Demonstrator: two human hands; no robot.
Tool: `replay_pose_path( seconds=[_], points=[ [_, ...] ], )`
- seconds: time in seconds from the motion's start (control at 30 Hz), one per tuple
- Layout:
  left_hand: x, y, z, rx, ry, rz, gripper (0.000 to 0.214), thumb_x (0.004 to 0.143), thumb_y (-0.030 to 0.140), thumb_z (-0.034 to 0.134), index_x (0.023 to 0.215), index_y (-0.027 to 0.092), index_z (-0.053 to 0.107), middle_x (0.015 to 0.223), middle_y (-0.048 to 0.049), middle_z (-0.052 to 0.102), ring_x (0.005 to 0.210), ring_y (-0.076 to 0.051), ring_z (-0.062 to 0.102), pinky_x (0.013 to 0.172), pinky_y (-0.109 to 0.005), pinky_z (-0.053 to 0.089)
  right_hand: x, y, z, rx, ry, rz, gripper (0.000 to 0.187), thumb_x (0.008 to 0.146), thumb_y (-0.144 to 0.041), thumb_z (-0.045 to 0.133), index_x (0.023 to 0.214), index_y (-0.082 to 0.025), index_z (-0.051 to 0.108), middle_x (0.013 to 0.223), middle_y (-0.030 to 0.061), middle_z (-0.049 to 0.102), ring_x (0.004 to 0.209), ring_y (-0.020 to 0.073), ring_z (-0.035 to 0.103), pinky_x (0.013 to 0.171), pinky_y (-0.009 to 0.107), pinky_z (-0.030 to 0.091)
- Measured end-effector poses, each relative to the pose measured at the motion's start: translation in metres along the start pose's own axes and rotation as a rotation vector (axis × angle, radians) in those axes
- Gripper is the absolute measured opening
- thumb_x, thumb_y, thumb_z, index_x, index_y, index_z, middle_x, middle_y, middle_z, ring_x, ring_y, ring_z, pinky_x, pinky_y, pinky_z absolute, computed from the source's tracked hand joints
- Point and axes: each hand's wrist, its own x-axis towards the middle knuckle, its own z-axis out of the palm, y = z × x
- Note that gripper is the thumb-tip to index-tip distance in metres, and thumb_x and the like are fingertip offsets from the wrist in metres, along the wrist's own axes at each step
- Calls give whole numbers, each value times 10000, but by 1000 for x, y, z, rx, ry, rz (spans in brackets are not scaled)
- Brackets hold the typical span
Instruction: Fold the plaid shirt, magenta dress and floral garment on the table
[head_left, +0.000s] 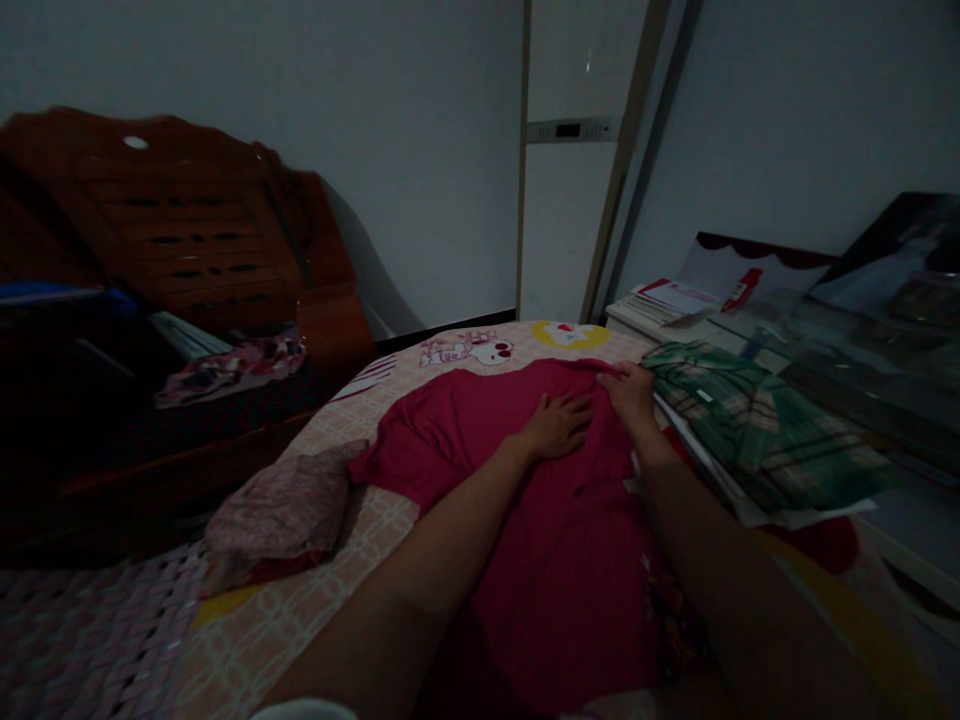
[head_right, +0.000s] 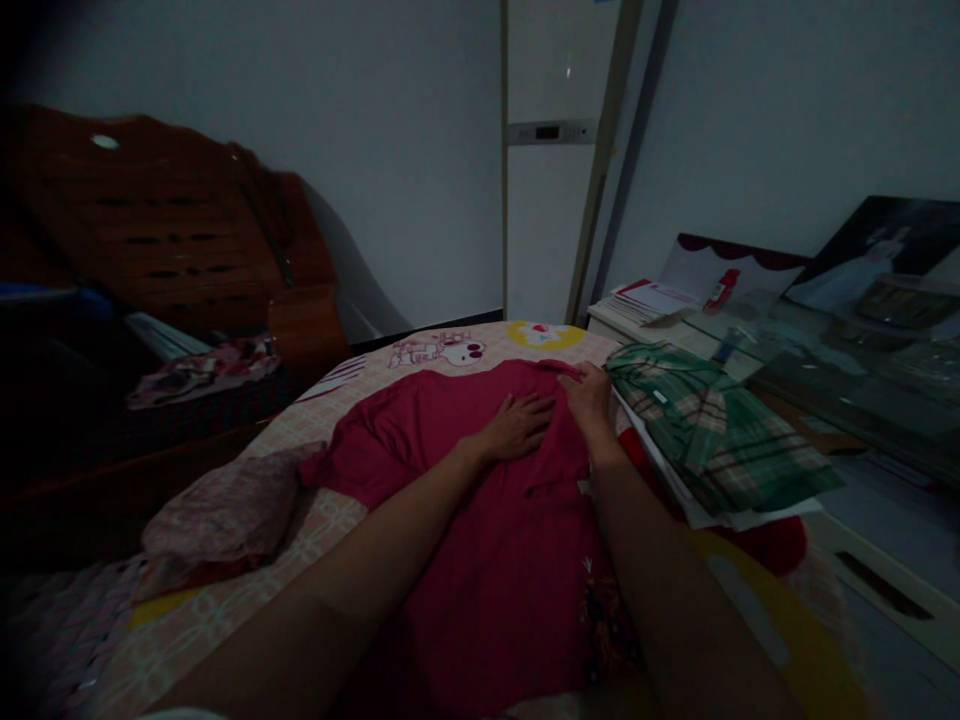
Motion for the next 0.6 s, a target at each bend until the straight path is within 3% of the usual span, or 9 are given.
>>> replay_pose_path(
  seconds=[0.13,0.33,0.6],
  points=[
    [-1,6,-3,57,-114,-33,520,968,434,351,1449,257,443,1622,-77,252,1476,-388,186,1117,-726,135,-1,8,-1,-103,-64,-11,111,650,-281,647,679,-176,627,639,8,619,668,181,560,667,287,443],
    [1,11,-1,91,-184,29,692,872,507,487,1504,255,363,1644,-100,163,1482,-422,137,1098,-758,113,0,13,-1,-154,-77,-76,166,694,-277,601,762,-157,692,722,49,683,712,194,587,710,298,458],
    [2,12,4,95,-179,32,712,880,507,474,1539,317,280,1655,-82,111,1497,-408,79,1107,-744,98,-2,7,1,-198,-66,-105,190,718,-289,574,724,-161,715,705,61,689,727,207,595,709,304,456]
  ],
)
